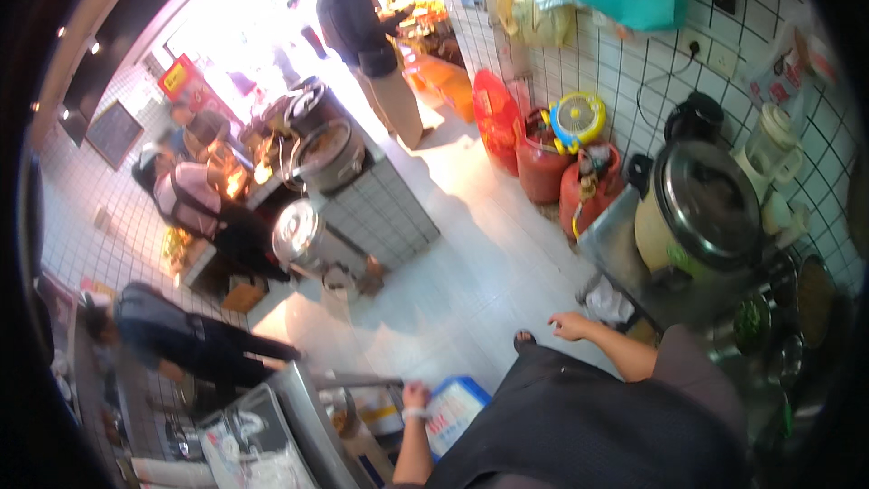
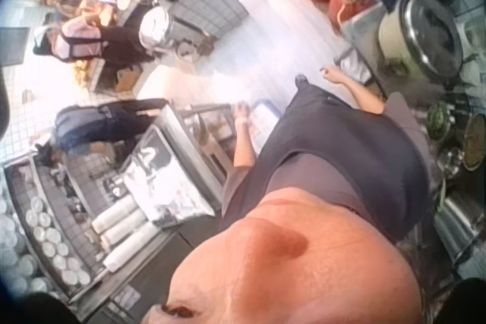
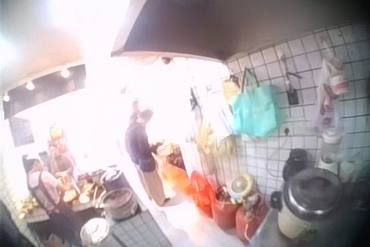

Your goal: The person stir-fries small brown items in a large wok using a metal spatula, then transfers the cooked contents into a metal bowl. The person then moves to a sink area, picks up a bowl of mixed vegetables, and transfers the contents into a larger plastic container.

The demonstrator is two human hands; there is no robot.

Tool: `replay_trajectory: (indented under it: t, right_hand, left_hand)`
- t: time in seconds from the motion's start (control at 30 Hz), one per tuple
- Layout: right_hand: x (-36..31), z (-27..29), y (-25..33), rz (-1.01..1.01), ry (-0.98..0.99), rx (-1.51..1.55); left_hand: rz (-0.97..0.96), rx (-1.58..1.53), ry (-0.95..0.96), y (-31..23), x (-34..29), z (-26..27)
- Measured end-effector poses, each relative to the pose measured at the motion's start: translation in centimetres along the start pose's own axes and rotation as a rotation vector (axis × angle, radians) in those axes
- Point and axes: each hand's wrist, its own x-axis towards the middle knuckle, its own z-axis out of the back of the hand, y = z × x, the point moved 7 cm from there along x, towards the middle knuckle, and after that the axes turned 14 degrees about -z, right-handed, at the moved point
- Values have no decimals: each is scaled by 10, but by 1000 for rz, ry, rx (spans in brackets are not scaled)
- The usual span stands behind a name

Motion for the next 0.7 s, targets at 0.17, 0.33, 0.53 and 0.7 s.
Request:
replay_trajectory:
  t: [0.17, 0.33, 0.53, 0.7]
  right_hand:
    - [75, 57, 44, 0, 51, -29]
    - [136, 71, 59, 2, 107, -127]
    - [157, 94, 76, -19, 59, -79]
    - [139, 79, 45, -108, 50, -61]
  left_hand:
    - [682, -100, -149, 18, -72, -1]
    - [843, -168, -207, 23, -53, -16]
    - [814, -256, -220, 23, 0, -28]
    - [702, -366, -219, 15, 50, -30]
